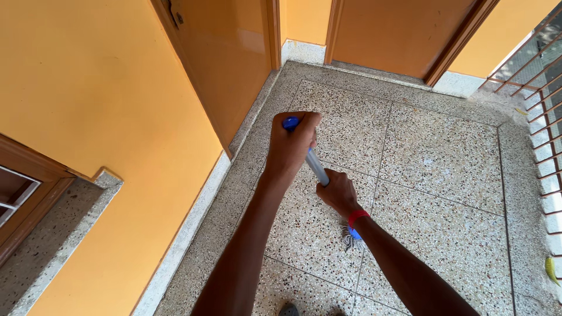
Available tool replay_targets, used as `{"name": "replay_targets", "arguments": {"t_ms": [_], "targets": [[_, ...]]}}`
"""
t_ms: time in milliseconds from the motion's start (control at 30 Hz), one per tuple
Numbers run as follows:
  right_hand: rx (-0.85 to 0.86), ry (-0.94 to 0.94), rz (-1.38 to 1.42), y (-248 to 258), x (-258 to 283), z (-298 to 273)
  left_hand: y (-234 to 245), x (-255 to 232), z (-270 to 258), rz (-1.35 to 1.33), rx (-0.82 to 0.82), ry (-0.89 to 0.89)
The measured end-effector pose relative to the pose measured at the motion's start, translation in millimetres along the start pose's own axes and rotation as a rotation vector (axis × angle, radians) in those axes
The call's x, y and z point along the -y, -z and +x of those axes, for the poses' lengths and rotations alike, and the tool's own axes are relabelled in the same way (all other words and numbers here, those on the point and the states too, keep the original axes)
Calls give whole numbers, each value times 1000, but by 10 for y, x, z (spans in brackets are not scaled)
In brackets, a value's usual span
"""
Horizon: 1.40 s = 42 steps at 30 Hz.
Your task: The person mops the floor of a balcony using a mop, dipping it into a bucket of water and moving it across the tiles.
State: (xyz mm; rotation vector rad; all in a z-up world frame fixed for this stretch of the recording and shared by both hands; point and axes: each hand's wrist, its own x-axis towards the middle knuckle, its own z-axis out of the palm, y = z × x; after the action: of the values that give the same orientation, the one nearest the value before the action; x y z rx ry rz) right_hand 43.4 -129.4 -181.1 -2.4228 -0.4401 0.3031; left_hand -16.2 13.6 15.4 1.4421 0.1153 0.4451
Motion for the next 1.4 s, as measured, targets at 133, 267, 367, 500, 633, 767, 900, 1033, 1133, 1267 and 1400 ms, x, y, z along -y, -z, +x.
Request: {"name": "replay_targets", "arguments": {"t_ms": [133,267,367,500,633,767,900,1033,1133,1267,1400], "targets": [[-44,98,171,-13,162,21,-105,-316,-66,65,75,-151],[-18,265,202,-266,158,226,-259,-565,-115,136,158,-193],[56,314,387,-647,142,356,-305,-581,-163,239,198,-172],[166,286,615,-1110,262,514,-249,-364,-165,440,168,-183],[225,184,689,-1353,424,656,-146,-113,-141,556,48,-219],[367,285,728,-1392,446,726,8,-137,-30,469,39,-217],[357,337,600,-1159,529,661,66,-308,-10,353,10,-205],[346,255,236,-750,664,550,108,-463,102,228,-82,-264],[274,136,533,-537,621,369,196,-510,182,125,-135,-241],[192,110,322,-322,438,184,268,-357,198,-132,-127,-168],[-52,204,-94,-321,77,95,283,102,219,-316,-261,15]]}}
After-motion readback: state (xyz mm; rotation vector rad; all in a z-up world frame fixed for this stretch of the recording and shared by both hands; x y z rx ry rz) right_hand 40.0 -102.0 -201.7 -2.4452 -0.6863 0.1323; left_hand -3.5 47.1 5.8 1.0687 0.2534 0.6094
